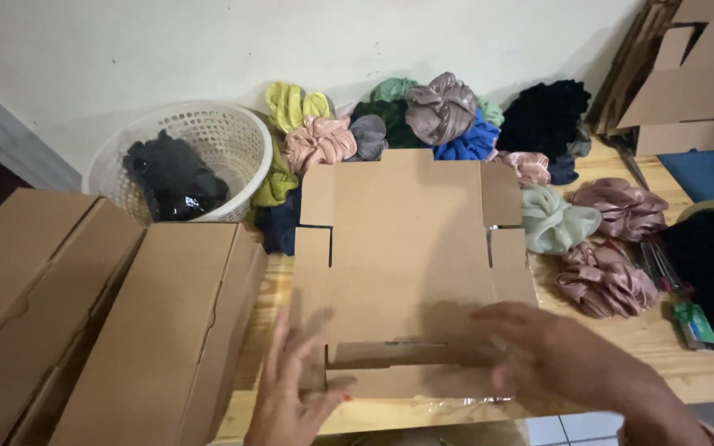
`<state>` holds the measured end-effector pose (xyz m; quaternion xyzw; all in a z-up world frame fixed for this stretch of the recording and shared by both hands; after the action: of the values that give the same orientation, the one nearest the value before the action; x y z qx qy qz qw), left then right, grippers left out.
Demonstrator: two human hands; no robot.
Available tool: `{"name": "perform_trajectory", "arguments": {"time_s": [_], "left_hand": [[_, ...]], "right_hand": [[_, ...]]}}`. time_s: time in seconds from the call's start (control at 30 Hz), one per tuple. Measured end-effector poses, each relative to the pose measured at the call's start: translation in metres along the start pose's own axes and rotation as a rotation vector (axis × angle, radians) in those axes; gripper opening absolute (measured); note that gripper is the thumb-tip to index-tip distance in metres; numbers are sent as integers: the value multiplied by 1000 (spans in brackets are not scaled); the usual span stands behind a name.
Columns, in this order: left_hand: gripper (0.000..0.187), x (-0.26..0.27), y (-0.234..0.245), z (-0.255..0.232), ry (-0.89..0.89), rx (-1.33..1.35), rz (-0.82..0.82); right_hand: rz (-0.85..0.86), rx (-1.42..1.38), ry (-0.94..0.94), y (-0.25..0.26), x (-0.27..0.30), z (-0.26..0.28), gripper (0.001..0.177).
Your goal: The person assembles a cardboard box, places scrunchies inside a black plastic bag, and then puts the bag into the box before closing it. The person also handles several loose scrunchies on a table and organizes them.
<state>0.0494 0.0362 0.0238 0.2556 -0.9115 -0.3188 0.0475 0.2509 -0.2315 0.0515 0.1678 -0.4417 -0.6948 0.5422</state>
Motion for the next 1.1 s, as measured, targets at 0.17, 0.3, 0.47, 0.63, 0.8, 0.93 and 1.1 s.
{"name": "perform_trajectory", "arguments": {"time_s": [0.17, 0.3, 0.47, 0.63, 0.8, 0.93, 1.1], "left_hand": [[75, 1, -1, 40, 243, -43, -60], [57, 1, 6, 42, 94, -50, -228], [55, 3, 22, -4, 120, 140, -35], [77, 5, 20, -17, -46, 178, 202], [70, 5, 12, 2, 76, 213, 344], [80, 2, 4, 20, -115, 186, 291], [33, -1, -2, 47, -39, 112, 241]], "right_hand": [[-248, 264, -546, 50, 26, -18, 50], [-188, 154, -613, 23, 33, -50, 58], [-499, -134, -485, 21, 45, -65, 50], [-347, -30, -155, 5, 45, -67, 53], [-191, -110, -364, -5, 74, -79, 97], [-178, -170, -375, -6, 83, -80, 98], [-163, -135, -165, -4, 76, -69, 76]]}}
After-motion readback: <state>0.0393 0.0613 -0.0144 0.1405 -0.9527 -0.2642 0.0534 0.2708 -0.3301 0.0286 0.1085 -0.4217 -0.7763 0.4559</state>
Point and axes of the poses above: each hand's wrist, its own x-axis away from the middle knuckle, its own y-axis out of the back of the hand, z = x × y, the point moved 8 cm from there along -x, towards the middle knuckle, and after that the axes turned 15 degrees about y, right-handed, at the moved point
